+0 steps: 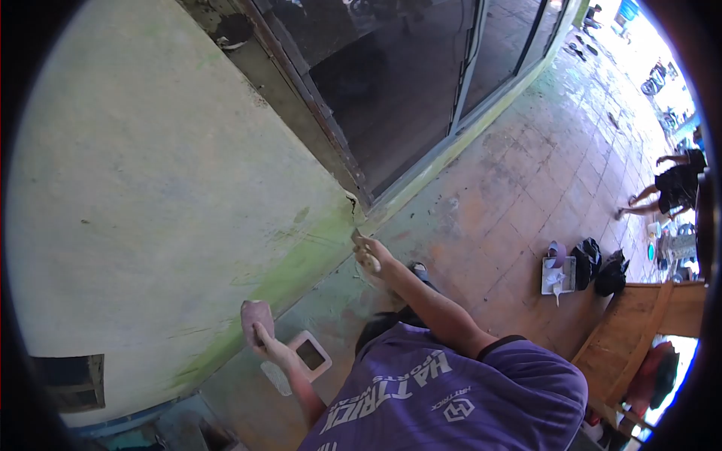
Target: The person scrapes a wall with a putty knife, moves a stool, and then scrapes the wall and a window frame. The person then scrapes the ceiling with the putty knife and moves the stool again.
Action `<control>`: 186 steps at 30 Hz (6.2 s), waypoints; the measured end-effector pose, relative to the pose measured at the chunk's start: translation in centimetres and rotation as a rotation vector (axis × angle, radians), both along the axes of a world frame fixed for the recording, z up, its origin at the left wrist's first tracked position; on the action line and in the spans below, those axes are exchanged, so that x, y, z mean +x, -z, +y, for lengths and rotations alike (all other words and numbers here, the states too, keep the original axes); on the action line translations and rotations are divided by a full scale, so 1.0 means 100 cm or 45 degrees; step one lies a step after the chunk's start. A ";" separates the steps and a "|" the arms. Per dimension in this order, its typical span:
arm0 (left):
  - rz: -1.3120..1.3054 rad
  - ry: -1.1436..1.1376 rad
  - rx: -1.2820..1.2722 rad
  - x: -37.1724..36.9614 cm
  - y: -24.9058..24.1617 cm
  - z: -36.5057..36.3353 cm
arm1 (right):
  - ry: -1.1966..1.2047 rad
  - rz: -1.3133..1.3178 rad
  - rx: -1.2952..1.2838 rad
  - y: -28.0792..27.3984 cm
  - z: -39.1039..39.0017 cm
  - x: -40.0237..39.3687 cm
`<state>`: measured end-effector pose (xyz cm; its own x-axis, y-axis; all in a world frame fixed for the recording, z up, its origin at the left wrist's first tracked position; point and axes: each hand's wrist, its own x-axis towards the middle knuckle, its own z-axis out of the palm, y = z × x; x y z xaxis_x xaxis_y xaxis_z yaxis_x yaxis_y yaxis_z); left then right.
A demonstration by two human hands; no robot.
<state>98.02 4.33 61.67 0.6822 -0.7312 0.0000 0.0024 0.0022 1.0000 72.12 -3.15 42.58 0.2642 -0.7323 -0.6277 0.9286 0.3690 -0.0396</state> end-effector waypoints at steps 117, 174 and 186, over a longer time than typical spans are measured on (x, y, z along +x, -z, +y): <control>-1.003 1.154 1.759 -0.039 0.245 -0.051 | 0.277 0.640 0.268 0.431 -0.124 -0.089; -0.715 1.024 1.932 0.004 0.336 -0.005 | 0.223 0.741 0.384 0.628 -0.162 -0.181; -0.626 0.905 1.968 -0.082 0.346 0.000 | 0.327 0.953 0.360 0.608 -0.164 -0.202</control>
